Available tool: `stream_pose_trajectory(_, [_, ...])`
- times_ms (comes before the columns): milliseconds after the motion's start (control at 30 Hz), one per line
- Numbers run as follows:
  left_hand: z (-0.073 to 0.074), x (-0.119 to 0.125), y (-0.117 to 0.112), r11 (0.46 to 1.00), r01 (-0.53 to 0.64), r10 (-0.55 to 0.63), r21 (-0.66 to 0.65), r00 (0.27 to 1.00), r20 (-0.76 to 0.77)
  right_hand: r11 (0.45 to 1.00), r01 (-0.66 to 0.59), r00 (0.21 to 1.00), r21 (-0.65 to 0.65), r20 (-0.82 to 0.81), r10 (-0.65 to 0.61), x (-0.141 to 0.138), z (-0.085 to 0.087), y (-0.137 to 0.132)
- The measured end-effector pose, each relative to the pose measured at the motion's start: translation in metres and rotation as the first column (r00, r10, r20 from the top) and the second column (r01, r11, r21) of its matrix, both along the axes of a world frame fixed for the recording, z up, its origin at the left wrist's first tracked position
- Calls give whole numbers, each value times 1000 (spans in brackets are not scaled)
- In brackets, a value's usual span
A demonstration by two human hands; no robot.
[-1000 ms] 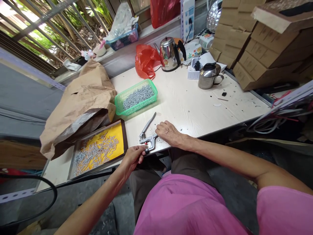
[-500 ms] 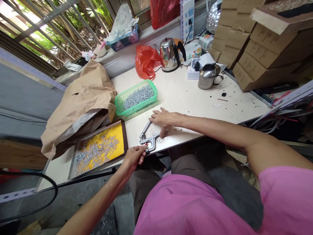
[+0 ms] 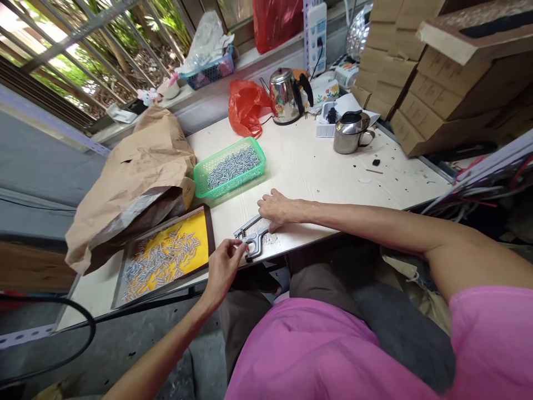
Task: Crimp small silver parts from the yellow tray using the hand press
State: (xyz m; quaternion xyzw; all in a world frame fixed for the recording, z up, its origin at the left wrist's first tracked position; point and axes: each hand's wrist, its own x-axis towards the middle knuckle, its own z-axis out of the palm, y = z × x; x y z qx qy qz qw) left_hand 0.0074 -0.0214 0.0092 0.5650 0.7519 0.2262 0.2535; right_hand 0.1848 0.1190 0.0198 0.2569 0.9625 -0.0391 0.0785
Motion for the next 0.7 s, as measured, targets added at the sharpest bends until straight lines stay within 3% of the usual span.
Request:
stream_pose_trajectory(100, [1, 13, 23, 938, 325, -275, 117, 908, -314, 1000, -5, 1000, 7, -15, 5, 2, -1, -2])
stream_pose_trajectory(233, [-6, 23, 57, 832, 555, -497, 8, 752, -433, 998, 26, 999, -56, 40, -24, 7, 3, -1])
stream_pose_trajectory(333, [-7, 22, 71, 794, 604, -559, -67, 683, -470, 995, 36, 998, -92, 57, -31, 10, 9, -1])
stream_pose_trajectory(433, [-6, 19, 77, 772, 629, -589, -88, 658, -468, 991, 52, 998, -124, 47, -47, 11, 15, -3])
stream_pose_trajectory(700, [-12, 22, 80, 822, 570, -515, -9, 736, -439, 978, 83, 996, -191, -6, -85, 8, 8, 3])
